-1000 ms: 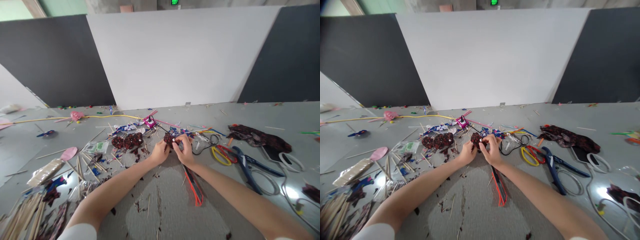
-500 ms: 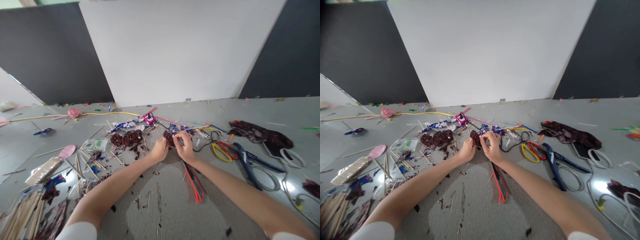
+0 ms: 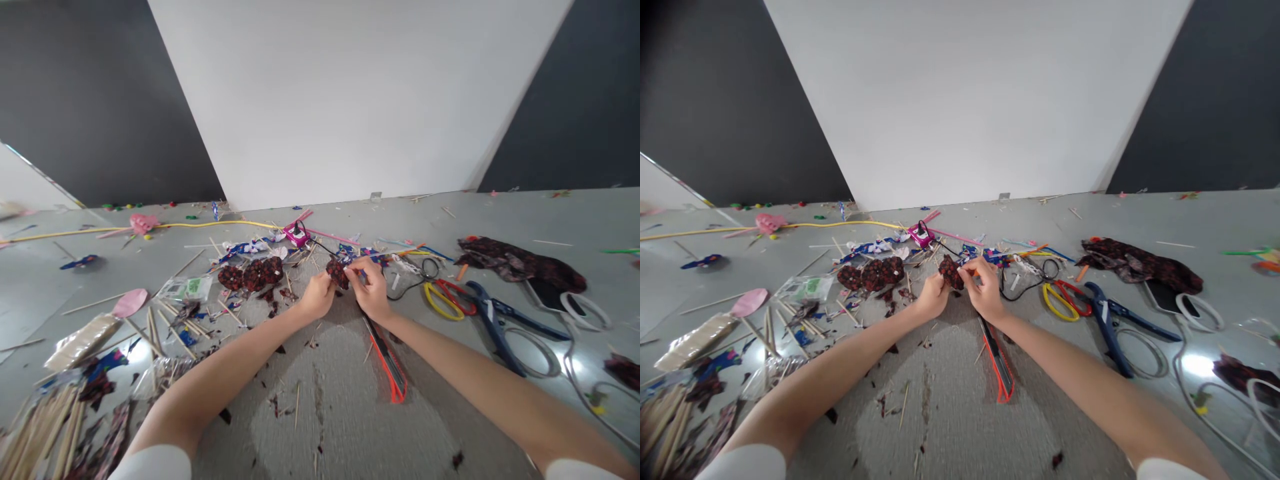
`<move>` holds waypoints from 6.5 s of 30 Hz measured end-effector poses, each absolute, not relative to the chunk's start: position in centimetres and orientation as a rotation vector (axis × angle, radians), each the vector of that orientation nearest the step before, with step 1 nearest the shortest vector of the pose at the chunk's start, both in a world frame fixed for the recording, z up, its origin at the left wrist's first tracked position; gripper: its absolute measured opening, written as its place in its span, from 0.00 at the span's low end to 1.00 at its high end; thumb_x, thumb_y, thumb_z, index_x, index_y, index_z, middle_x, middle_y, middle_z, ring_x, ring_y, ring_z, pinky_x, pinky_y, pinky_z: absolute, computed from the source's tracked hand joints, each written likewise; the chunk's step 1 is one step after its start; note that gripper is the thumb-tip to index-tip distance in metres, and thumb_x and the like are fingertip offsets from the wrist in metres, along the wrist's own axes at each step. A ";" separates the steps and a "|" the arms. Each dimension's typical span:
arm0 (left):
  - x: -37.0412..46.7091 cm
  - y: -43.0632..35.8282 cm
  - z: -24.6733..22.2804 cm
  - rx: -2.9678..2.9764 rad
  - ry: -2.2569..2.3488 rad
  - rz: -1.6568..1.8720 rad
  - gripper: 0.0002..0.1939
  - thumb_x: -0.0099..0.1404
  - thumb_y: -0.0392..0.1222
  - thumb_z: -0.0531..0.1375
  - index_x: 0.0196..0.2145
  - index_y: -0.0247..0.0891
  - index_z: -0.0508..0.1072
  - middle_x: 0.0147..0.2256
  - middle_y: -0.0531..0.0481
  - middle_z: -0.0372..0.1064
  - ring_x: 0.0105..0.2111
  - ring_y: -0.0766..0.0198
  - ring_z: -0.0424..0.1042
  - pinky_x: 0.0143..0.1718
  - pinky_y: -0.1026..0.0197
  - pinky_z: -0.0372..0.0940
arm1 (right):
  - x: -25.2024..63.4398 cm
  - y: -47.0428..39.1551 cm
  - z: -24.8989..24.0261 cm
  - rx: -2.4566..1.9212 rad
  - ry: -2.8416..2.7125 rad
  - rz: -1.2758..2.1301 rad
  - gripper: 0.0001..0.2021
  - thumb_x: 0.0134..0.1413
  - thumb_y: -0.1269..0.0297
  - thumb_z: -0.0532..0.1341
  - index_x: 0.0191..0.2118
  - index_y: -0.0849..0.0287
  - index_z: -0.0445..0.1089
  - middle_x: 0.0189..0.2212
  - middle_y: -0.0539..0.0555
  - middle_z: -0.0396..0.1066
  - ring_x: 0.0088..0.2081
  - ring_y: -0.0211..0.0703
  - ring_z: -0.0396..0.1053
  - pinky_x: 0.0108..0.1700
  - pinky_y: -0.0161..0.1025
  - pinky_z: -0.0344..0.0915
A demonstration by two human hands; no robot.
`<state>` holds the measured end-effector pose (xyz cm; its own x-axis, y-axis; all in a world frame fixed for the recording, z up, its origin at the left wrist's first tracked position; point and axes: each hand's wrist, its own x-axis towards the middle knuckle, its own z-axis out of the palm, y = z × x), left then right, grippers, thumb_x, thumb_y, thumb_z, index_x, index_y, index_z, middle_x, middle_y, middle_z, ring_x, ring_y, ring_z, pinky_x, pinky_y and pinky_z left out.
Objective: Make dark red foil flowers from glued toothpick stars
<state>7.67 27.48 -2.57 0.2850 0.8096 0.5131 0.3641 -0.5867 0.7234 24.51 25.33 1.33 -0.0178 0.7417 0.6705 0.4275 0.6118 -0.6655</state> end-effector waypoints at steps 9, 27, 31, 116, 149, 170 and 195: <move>7.2 27.5 -2.9 2.136 0.946 1.197 0.11 0.70 0.34 0.52 0.29 0.38 0.67 0.29 0.49 0.71 0.29 0.63 0.69 0.34 0.63 0.62 | 24.6 25.4 0.8 -0.947 -1.613 0.398 0.10 0.70 0.52 0.62 0.42 0.51 0.73 0.38 0.55 0.73 0.42 0.51 0.72 0.49 0.50 0.68; 6.9 27.9 -2.5 2.105 0.848 1.297 0.13 0.63 0.35 0.54 0.21 0.39 0.57 0.20 0.55 0.55 0.21 0.69 0.54 0.26 0.63 0.50 | 24.6 25.7 0.8 -0.759 -1.676 0.355 0.05 0.69 0.63 0.64 0.40 0.53 0.78 0.36 0.54 0.77 0.40 0.46 0.75 0.42 0.44 0.71; 7.0 27.7 -2.1 2.108 0.875 1.305 0.17 0.65 0.37 0.54 0.21 0.40 0.54 0.18 0.56 0.52 0.19 0.70 0.52 0.25 0.63 0.47 | 24.7 25.9 0.6 -0.781 -1.675 0.355 0.05 0.69 0.62 0.64 0.40 0.53 0.78 0.36 0.54 0.76 0.40 0.46 0.74 0.43 0.44 0.71; 7.4 27.8 -2.2 1.803 1.191 1.480 0.18 0.69 0.42 0.57 0.22 0.38 0.61 0.20 0.55 0.59 0.23 0.69 0.57 0.26 0.64 0.49 | 27.1 27.7 1.6 -1.418 -1.939 -0.075 0.13 0.69 0.58 0.59 0.52 0.59 0.72 0.47 0.65 0.75 0.53 0.61 0.71 0.56 0.55 0.67; 7.8 29.2 -1.1 0.781 0.936 1.587 0.25 0.61 0.57 0.69 0.28 0.41 0.59 0.19 0.63 0.49 0.17 0.74 0.46 0.21 0.65 0.39 | 29.4 29.7 -1.0 -1.508 -1.421 0.220 0.19 0.73 0.42 0.47 0.48 0.54 0.60 0.38 0.61 0.77 0.37 0.58 0.76 0.40 0.49 0.67; 7.9 29.3 -1.0 0.916 0.808 1.493 0.27 0.54 0.58 0.76 0.29 0.39 0.64 0.24 0.60 0.55 0.21 0.74 0.51 0.23 0.65 0.49 | 29.0 29.3 -1.3 -1.316 -1.417 0.528 0.22 0.70 0.36 0.51 0.41 0.50 0.63 0.22 0.47 0.64 0.23 0.47 0.64 0.28 0.43 0.60; 7.7 28.7 -0.5 0.947 0.975 1.478 0.24 0.53 0.56 0.76 0.34 0.34 0.76 0.22 0.57 0.60 0.20 0.74 0.54 0.21 0.67 0.51 | 28.6 28.9 -0.8 -1.311 -1.484 0.558 0.22 0.69 0.36 0.52 0.42 0.51 0.64 0.25 0.48 0.66 0.25 0.48 0.64 0.30 0.44 0.61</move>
